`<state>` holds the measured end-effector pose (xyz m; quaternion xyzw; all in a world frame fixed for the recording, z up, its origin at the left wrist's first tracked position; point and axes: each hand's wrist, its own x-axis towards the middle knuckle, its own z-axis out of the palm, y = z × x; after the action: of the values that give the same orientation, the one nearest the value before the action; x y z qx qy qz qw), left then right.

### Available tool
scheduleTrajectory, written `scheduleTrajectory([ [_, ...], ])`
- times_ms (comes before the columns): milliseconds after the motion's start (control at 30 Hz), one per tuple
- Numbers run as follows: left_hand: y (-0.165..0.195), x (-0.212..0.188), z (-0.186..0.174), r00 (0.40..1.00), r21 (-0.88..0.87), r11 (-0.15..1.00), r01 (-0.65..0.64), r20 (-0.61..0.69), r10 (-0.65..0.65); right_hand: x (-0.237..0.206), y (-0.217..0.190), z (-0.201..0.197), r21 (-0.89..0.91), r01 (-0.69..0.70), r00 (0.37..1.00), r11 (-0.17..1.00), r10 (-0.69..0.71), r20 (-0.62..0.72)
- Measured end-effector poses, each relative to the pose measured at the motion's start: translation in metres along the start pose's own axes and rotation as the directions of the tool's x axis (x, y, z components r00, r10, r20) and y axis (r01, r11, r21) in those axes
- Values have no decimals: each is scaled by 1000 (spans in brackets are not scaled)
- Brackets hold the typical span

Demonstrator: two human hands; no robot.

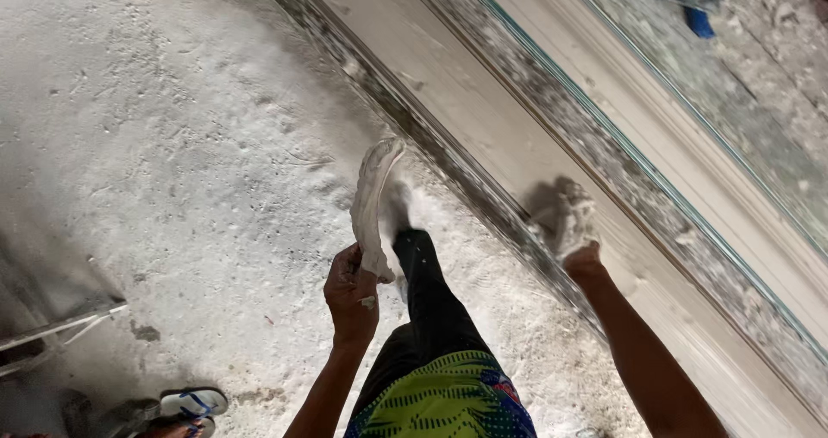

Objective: The person scoops white plaster paste from a bowl and presses it by hand into the grooves of long decorative molding strips laid on a workbench, smoothing the paste along the profiles with their fingers. They refill paste from the bowl repeatedly and at the end rinse their hands in a bucket of water.

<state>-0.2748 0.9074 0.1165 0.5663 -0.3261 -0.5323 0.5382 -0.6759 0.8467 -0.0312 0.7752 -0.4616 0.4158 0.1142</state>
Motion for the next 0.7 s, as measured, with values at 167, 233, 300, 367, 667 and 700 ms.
scheduleTrajectory([
  [167, 26, 100, -29, 999, -65, 997, -33, -39, 31, 128, -13, 157, -12, 109, 994, 994, -109, -31],
  [233, 37, 152, -47, 997, -97, 993, -63, -59, 58, 195, -16, 243, -98, 170, 959, 981, -187, -212],
  [300, 47, 206, -65, 994, -120, 989, -86, -82, 76, 267, -26, 324, -256, 140, 890, 957, -235, -391],
  [367, 60, 267, -85, 986, -29, 990, -135, -107, 131, 326, -37, 396, -248, -105, 955, 963, 168, 246],
  [667, 136, 497, -155, 981, -21, 991, -129, -145, 125, 565, -20, 603, 362, -726, 637, 585, 376, 673],
  [700, 144, 507, -160, 980, -85, 987, -137, -160, 122, 569, -14, 611, 403, -753, 641, 520, 440, 629],
])
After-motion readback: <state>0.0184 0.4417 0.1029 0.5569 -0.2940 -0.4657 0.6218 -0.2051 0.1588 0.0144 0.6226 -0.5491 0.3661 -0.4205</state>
